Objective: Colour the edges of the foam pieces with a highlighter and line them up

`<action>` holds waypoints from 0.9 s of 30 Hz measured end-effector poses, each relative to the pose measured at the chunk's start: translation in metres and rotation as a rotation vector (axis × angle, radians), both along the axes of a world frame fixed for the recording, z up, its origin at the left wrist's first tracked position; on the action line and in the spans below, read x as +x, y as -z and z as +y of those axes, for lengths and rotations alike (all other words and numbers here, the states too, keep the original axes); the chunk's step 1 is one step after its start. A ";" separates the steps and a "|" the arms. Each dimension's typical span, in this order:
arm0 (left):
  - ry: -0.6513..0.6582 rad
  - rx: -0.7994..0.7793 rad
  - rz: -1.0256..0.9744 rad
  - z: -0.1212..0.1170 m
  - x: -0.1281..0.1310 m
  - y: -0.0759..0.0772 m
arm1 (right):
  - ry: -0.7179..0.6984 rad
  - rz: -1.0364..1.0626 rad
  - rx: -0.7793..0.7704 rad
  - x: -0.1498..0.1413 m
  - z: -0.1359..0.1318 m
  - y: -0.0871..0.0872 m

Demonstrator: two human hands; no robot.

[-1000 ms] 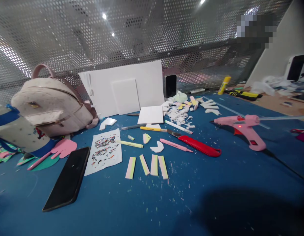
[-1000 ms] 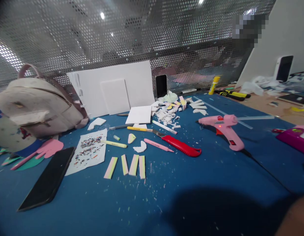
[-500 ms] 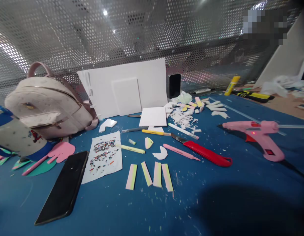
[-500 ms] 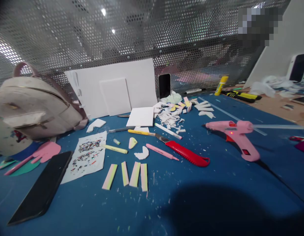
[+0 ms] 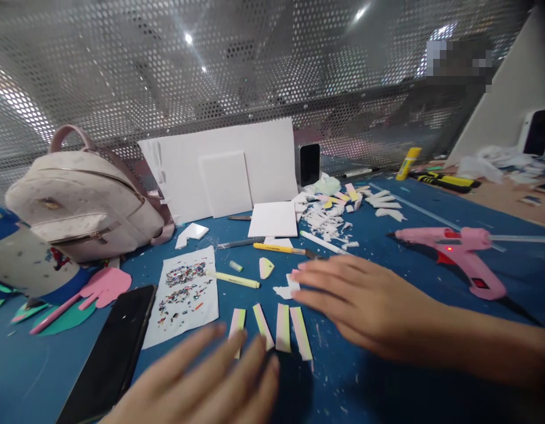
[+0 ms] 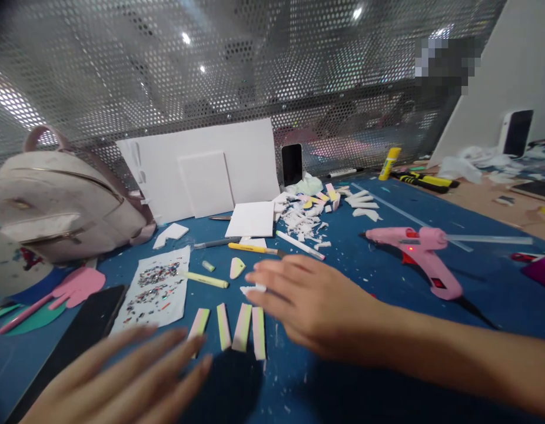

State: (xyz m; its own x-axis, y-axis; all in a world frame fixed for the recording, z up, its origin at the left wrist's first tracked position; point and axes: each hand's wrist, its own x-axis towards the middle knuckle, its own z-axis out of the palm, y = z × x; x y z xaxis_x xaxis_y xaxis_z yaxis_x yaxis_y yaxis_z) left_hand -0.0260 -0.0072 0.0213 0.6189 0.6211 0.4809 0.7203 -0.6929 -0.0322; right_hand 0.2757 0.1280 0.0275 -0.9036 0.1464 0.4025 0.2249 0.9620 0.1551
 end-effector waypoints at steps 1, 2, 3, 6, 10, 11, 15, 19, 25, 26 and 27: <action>0.008 0.001 0.023 0.011 0.002 -0.006 | 0.027 0.002 -0.030 -0.006 0.015 -0.002; 0.010 0.019 0.063 0.023 0.005 -0.011 | 0.107 -0.034 -0.101 -0.012 0.028 -0.003; -0.008 -0.057 0.073 0.036 0.007 -0.015 | 0.181 -0.041 -0.127 -0.018 0.040 -0.002; -0.090 -0.189 0.034 0.071 0.016 -0.018 | 0.303 -0.074 -0.131 -0.034 0.065 0.006; -0.136 -0.314 0.075 0.104 0.031 -0.003 | 0.383 -0.118 -0.131 -0.051 0.079 0.010; -0.148 -0.335 0.090 0.109 0.034 0.001 | 0.393 -0.121 -0.131 -0.054 0.080 0.009; -0.177 -0.406 0.112 0.118 0.041 0.010 | 0.441 -0.098 -0.138 -0.050 0.079 -0.005; -0.187 -0.421 0.083 0.119 0.042 0.011 | 0.484 -0.081 -0.166 -0.032 0.074 -0.015; -0.128 -0.407 0.033 0.125 0.042 0.010 | 0.472 -0.070 -0.245 -0.013 0.058 -0.013; -0.121 -0.399 0.019 0.125 0.041 0.007 | 0.466 -0.076 -0.259 -0.012 0.055 -0.012; -0.114 -0.387 0.003 0.124 0.041 0.003 | 0.463 -0.085 -0.271 -0.011 0.051 -0.011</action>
